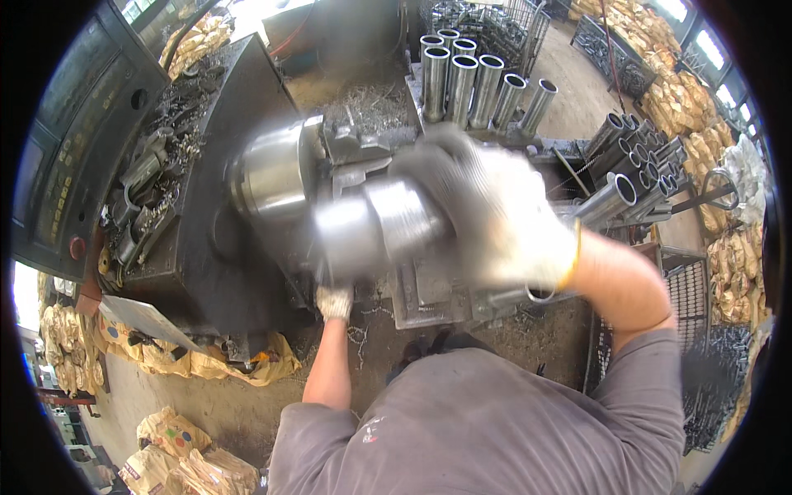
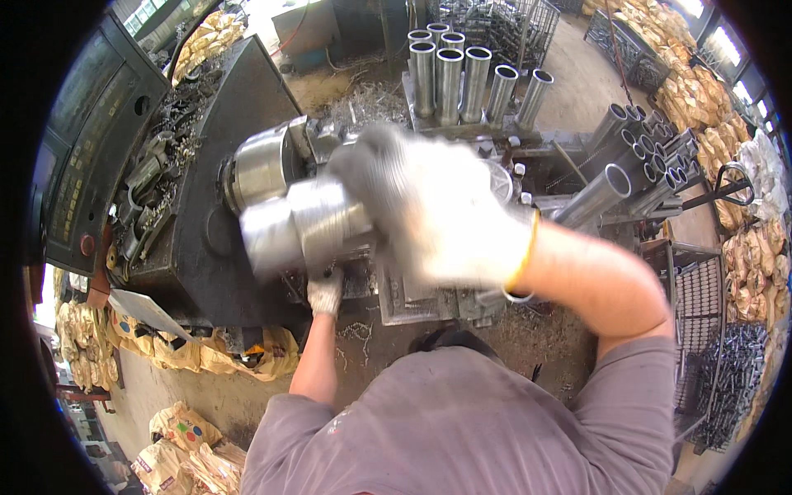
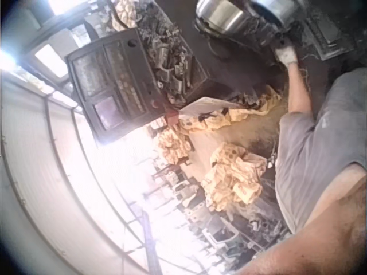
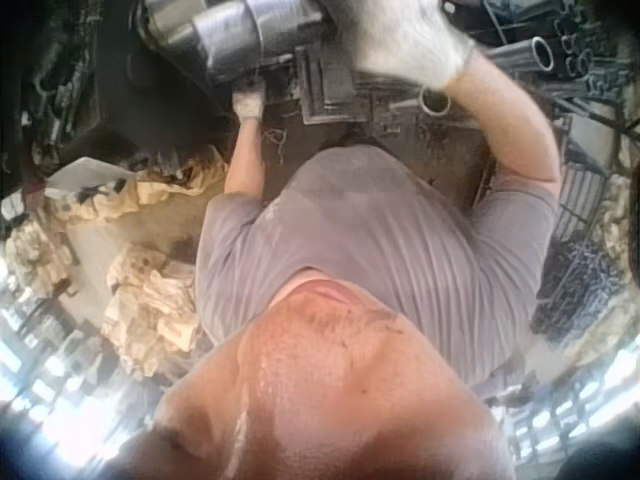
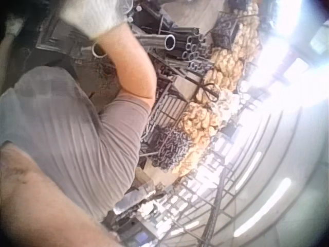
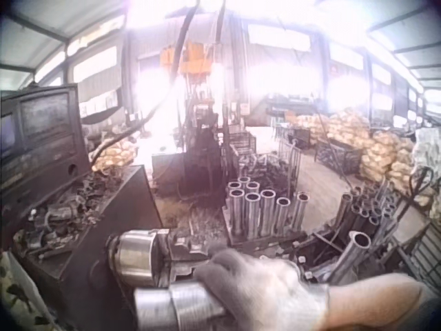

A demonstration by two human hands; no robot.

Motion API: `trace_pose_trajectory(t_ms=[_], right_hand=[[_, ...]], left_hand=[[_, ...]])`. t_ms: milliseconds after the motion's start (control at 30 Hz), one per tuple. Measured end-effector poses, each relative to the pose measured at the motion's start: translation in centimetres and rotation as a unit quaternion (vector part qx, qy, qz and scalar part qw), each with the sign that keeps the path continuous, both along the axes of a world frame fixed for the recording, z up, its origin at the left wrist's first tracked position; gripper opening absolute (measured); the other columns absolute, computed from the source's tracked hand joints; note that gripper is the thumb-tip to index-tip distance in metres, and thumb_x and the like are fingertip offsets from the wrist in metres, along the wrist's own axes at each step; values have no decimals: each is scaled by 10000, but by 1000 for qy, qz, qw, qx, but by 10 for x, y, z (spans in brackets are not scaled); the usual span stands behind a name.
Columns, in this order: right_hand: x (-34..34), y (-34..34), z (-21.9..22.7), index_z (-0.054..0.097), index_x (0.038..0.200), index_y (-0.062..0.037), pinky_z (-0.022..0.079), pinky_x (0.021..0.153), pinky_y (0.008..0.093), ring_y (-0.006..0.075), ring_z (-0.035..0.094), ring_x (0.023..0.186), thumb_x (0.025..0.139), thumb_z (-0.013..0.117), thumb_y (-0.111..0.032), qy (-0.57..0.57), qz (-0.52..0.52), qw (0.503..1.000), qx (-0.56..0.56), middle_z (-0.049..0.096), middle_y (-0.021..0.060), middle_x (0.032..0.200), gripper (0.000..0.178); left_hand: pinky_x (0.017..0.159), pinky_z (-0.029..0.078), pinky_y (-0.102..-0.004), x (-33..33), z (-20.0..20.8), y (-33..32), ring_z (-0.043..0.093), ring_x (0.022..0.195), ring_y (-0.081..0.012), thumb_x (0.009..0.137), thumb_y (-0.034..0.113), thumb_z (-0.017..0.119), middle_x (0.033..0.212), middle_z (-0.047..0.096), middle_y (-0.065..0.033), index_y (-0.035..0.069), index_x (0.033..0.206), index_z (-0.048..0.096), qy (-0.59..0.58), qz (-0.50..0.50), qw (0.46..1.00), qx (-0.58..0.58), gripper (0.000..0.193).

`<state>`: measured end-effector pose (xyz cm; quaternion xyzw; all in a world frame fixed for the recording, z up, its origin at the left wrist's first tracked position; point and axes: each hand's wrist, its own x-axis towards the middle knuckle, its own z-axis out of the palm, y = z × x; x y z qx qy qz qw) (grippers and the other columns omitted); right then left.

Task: The person operates a metal turning lathe, repeatedly loading cylindrical metal tubes into the chuck, securing them, and removing finished parts. They also handle large sacks, pouring their contents into a bucket, and place processed metal pieces into a wire basket.

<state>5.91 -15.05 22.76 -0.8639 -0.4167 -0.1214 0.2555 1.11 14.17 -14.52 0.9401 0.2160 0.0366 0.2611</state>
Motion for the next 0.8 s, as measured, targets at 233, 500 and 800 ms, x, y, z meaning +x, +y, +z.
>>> trace_pose_trajectory(t_ms=[233,500,800], right_hand=[[203,-9,-77,684,1215,-73,619,821,459,378,751,959,723,857,-150,-67,-137,858,-490,719,180,1080,528],[235,8,-134,728,1121,38,608,778,448,344,766,868,674,846,-315,292,-13,886,-361,779,211,976,581],[232,6,-127,794,1080,-6,610,837,408,313,776,908,705,837,-430,266,53,929,-252,795,203,1095,567]], left_hand=[[877,590,-454,70,28,-33,736,1077,-347,1020,203,656,1130,769,-167,66,1130,699,35,-20,515,-857,181],[950,609,-492,-6,95,-69,723,1067,-343,1024,201,670,1152,726,-199,-18,1294,617,-224,140,708,-655,351],[735,518,-398,-148,0,39,599,792,-233,985,394,675,897,639,-56,89,1089,675,-320,383,616,-609,322]])
